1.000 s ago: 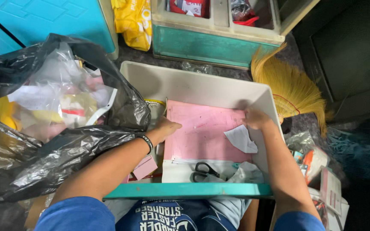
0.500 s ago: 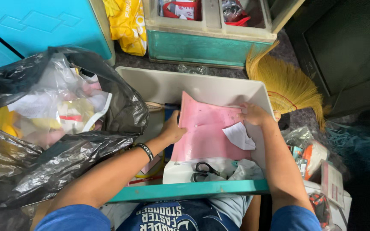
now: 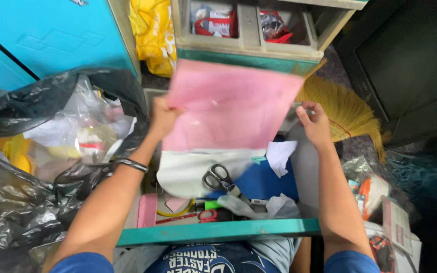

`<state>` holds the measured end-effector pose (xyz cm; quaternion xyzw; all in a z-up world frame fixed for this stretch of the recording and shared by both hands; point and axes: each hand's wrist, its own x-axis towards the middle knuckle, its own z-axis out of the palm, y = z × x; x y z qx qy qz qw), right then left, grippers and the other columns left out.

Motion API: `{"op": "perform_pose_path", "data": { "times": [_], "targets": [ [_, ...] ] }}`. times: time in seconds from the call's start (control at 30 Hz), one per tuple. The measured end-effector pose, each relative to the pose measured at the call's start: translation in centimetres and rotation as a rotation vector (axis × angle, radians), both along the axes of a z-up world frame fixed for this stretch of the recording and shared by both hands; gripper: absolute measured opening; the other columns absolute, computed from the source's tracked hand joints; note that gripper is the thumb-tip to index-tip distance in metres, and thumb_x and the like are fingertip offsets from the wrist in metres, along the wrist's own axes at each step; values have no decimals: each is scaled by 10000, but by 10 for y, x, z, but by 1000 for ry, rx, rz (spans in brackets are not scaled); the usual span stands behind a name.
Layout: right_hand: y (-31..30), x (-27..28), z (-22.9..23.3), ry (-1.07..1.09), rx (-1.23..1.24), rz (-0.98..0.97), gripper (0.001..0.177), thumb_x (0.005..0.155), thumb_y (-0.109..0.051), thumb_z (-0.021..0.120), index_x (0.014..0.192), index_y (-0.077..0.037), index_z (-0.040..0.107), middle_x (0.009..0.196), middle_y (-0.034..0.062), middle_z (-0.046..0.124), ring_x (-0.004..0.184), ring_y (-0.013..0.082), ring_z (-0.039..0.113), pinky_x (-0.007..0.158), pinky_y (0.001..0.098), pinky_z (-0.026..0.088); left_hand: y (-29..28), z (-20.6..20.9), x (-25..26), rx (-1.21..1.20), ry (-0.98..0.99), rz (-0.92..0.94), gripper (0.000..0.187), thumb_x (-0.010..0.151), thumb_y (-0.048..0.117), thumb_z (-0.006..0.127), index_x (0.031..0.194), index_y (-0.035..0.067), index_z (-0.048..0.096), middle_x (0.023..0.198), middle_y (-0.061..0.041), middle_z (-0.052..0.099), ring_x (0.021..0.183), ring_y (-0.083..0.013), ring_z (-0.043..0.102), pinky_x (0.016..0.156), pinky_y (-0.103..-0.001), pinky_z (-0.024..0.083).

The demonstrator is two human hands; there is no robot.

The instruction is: The person sorts through various items in a drawer, including folders, papers, and plastic-wrapped objects, and places them into a black trash bag. They handle items one by one, briefly opening a blue folder and a book before discarding them.

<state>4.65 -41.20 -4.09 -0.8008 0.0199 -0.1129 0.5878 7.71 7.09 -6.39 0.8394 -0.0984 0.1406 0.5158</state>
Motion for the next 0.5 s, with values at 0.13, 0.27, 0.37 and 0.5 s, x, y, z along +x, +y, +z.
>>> {"op": "perform_pose_path", "data": {
  "times": [0.13, 0.27, 0.37, 0.5],
  "targets": [
    [6, -15, 11, 284, -31, 317, 489, 918, -243, 755, 1285, 28, 580, 1136, 85, 680, 990, 190, 676, 783, 328, 577, 34, -4, 19, -677, 75, -13, 345, 854, 3, 766, 1185, 17, 671, 1071, -67, 735, 927, -184, 690, 853, -329, 572],
    [11, -18, -2, 456, -151, 510, 690, 804, -270, 824, 1380, 28, 589, 1253, 182, 719, 1132, 246, 692, 948, 360, 560, 46, 6, 9, -847, 140, 110, 535, 821, -23, 761, 1311, 49, 557, 1189, -104, 699, 1049, -228, 679, 964, -370, 562],
    [20, -17, -13, 297, 146, 542, 901, 750, -289, 869, 1470, 33, 433, 1399, 213, 589, 1260, 287, 600, 1049, 414, 496, 30, 9, 4, -917, 100, 123, 601, 837, -18, 775, 1368, 75, 509, 1264, -93, 668, 1131, -229, 635, 1030, -379, 509],
    [36, -27, 7, 153, 1167, 705, 1149, 724, -490, 880, 1568, 34, 302, 1574, 239, 438, 1431, 395, 448, 1145, 560, 406, -4, 21, -16, -1105, 235, 76, 535, 833, -15, 726, 1325, 102, 551, 1205, -91, 690, 1081, -235, 659, 977, -416, 551]
  ]
}}
